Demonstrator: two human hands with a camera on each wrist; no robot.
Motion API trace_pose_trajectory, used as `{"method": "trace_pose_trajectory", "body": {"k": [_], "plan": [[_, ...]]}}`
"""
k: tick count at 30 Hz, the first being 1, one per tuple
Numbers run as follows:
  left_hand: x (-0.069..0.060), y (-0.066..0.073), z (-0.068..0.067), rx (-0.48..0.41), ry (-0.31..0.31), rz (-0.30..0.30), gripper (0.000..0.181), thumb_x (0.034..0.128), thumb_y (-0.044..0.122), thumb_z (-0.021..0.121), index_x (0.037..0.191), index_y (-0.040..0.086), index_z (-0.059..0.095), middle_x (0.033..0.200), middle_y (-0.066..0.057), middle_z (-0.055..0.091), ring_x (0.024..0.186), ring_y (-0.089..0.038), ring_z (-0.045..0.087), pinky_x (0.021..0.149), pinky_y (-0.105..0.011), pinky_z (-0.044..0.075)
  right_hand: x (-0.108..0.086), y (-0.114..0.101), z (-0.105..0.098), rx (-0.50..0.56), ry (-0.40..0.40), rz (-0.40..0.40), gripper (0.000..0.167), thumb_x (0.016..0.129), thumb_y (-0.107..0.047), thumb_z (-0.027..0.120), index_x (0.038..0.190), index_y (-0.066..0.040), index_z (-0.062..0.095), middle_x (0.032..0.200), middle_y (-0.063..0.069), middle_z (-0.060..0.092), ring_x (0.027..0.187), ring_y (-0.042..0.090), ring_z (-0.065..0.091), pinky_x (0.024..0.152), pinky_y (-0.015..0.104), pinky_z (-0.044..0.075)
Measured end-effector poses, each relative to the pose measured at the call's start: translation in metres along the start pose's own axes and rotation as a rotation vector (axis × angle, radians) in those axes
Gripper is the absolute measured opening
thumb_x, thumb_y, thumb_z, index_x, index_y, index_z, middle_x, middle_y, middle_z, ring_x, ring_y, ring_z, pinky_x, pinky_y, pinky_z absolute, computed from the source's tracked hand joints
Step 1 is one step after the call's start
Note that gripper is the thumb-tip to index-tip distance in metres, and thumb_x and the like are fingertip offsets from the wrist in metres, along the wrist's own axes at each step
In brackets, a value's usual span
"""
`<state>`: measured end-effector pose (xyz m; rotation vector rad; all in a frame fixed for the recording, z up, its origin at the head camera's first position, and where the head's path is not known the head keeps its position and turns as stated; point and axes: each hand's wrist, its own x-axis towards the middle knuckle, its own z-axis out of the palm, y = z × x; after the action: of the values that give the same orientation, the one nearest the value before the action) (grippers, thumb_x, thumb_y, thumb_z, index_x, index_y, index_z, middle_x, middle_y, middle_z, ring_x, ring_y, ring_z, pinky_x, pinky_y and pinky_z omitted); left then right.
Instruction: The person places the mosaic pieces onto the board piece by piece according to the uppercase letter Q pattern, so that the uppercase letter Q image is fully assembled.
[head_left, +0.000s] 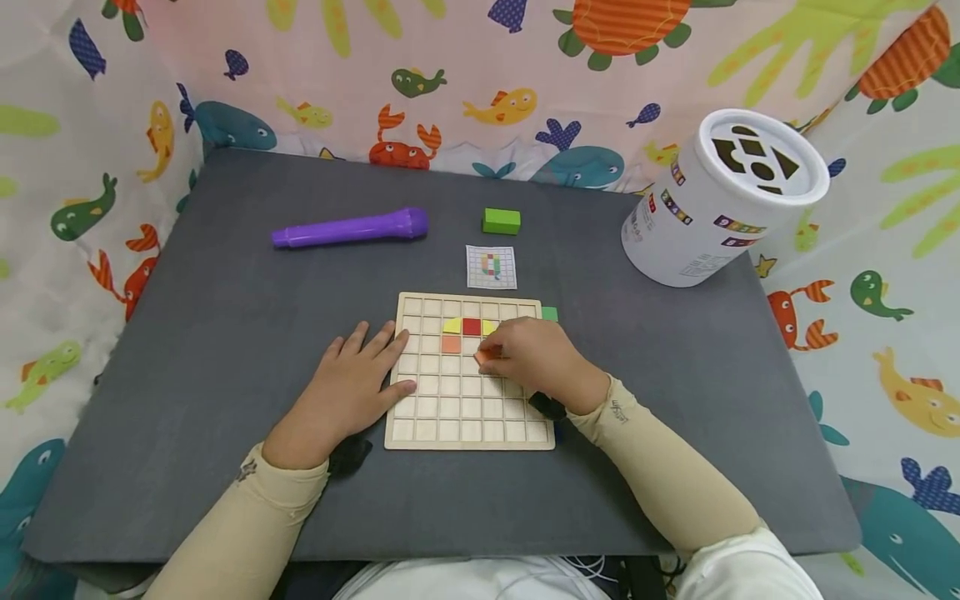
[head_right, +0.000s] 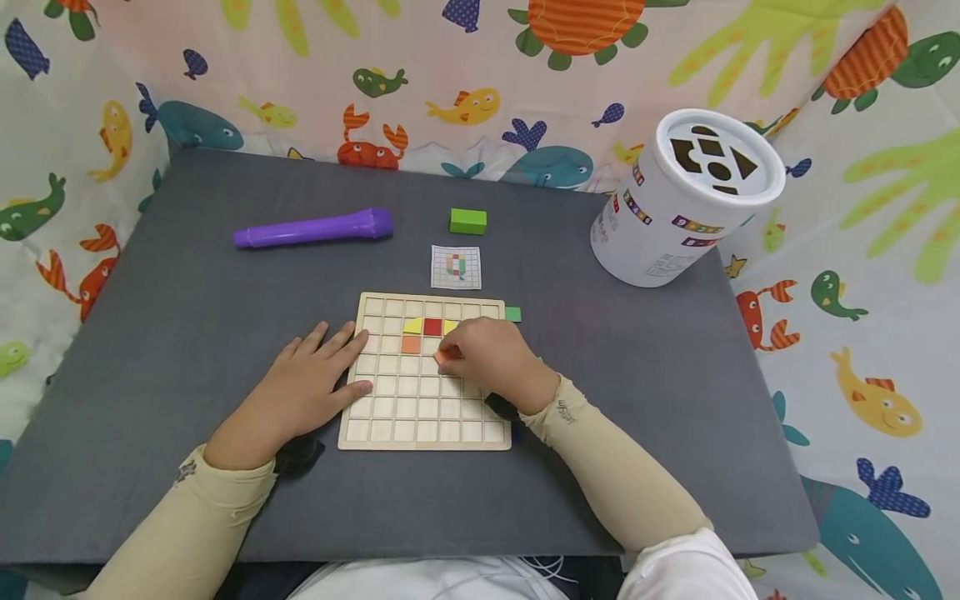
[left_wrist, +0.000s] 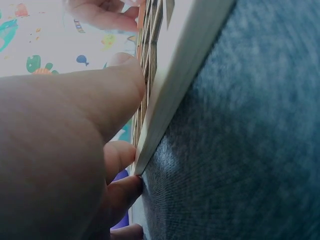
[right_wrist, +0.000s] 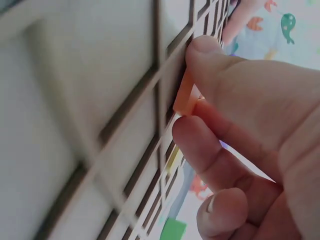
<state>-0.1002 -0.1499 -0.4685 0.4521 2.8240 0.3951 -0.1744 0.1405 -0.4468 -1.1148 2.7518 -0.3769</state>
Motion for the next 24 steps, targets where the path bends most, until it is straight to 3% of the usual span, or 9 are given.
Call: {"method": "trace_pose_trajectory", "body": {"k": [7,16,21,24], "plan": [[0.001,0.0,0.001,0.002,0.002,0.001,0.081,0.107,0.055,0.059,0.17,0.014,0.031,0.175,-0.014,0.025,0.159,-0.049,0.018,0.122,-0.071,0.018,0.011,-0.019,0.005,-0.017,-0.008,-0.03,0.01,0.096,-0.029,0.084,0.101,-0.023,0.088,0.093,-0.01,0.078,0.083,0.009,0.07,0.069,0.029,0.057],[0.002,0.002,-0.001,0.018,-0.007,-0.009,0.082,0.1068,0.057,0.059,0.171,0.014,0.03,0.175,-0.014,0.025,0.159,-0.048,0.018,0.122,-0.071,0.019,0.022,-0.039,0.013,-0.184,0.056,-0.069,0.012,0.091,-0.039,0.088,0.092,-0.026,0.088,0.084,-0.009,0.077,0.075,0.01,0.07,0.064,0.033,0.058],[0.002,0.003,-0.004,0.013,-0.013,-0.012,0.082,0.1068,0.057,0.059,0.17,0.014,0.03,0.175,-0.014,0.025,0.159,-0.048,0.018,0.122,-0.071,0.019,0.026,-0.045,0.014,-0.183,0.061,-0.016,0.013,0.088,-0.041,0.09,0.083,-0.03,0.084,0.078,-0.013,0.073,0.071,0.007,0.067,0.059,0.031,0.055],[0.0,0.003,-0.004,0.01,-0.013,-0.017,0.081,0.1071,0.056,0.059,0.17,0.014,0.031,0.174,-0.014,0.026,0.159,-0.048,0.018,0.122,-0.071,0.019,0.028,-0.046,0.014,-0.141,0.028,0.011,0.012,0.09,-0.041,0.088,0.086,-0.031,0.084,0.081,-0.016,0.073,0.072,0.005,0.066,0.06,0.029,0.054]]}}
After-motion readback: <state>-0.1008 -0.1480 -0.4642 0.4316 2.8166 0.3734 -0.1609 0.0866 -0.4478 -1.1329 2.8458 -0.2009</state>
